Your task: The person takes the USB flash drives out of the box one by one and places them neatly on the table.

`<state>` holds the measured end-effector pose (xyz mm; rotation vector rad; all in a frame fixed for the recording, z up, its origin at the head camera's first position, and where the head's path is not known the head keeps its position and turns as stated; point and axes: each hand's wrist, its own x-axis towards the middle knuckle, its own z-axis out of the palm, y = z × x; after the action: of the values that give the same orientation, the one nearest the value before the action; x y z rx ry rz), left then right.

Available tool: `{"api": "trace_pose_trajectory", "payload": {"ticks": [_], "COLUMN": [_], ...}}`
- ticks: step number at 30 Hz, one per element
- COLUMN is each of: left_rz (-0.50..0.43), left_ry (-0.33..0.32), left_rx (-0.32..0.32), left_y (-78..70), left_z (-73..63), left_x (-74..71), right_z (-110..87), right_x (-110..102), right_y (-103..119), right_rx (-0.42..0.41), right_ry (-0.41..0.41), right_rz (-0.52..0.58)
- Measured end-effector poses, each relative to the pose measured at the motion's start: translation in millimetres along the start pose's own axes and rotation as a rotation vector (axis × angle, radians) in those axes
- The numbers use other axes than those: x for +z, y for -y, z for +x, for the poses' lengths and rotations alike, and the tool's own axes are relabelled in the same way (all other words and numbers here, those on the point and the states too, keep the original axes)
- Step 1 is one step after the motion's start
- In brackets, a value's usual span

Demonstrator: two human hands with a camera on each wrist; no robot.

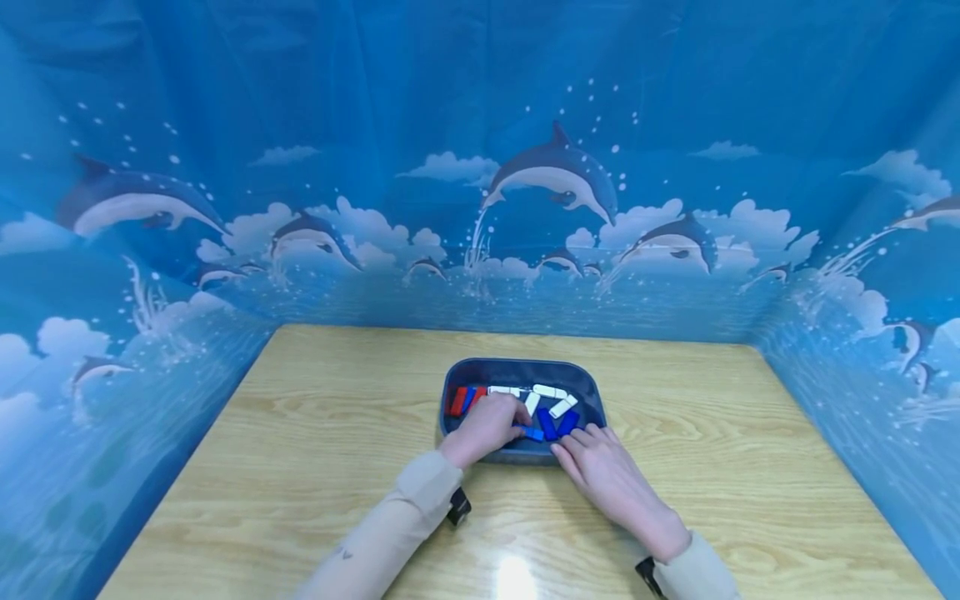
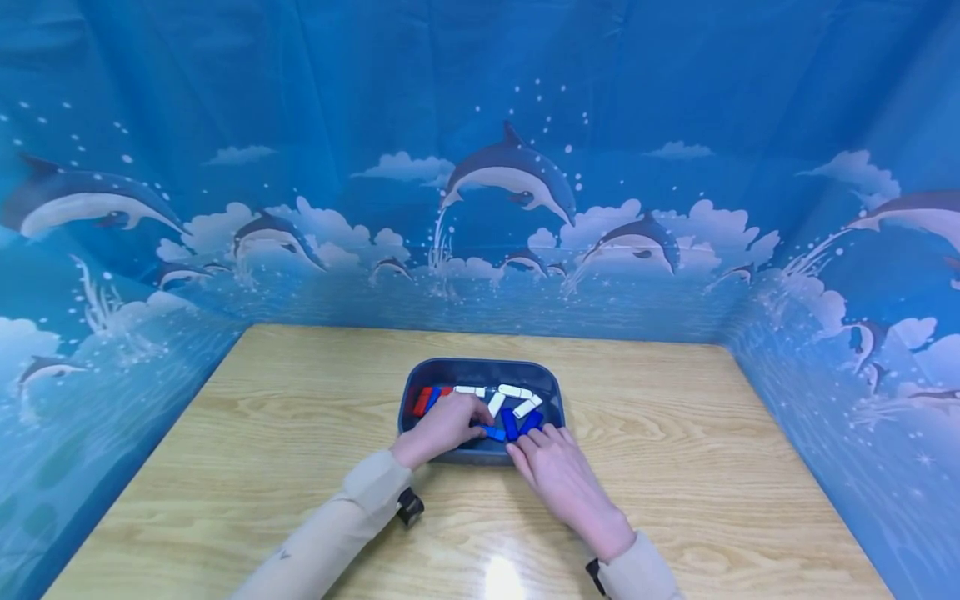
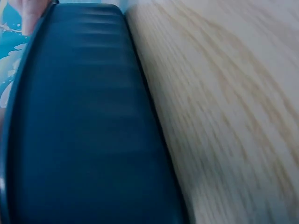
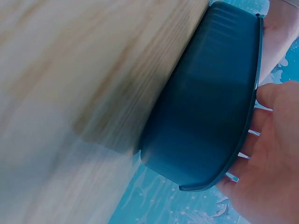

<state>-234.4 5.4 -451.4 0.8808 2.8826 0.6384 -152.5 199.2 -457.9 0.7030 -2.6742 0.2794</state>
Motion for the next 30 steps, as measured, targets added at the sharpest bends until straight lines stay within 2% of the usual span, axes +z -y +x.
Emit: {"api": "trace_pose_trajectory", "payload": {"ticks": [11,21,30], "left_rz": [0.029,0.021,0.003], "left_ry": [0.028,0.020,0.015], "left_rx": [-0.041,0.006,-0.001], "left_y": [-1.3,0.8,1.2], "left_z": [3.2,5.1,5.6], "left_x": [2.1,4.4,4.9], "right_z": [0.1,-0.2,-0.7], "right_x": [-0.5,-0.1,0.5], "right_y": [0.3,-0.3,0.0], "right_rx": [0.004,0.005,0.033], "right_ry": [0.003,0.005,0.035], "right_rz": [-0.005,0.000,0.008]}}
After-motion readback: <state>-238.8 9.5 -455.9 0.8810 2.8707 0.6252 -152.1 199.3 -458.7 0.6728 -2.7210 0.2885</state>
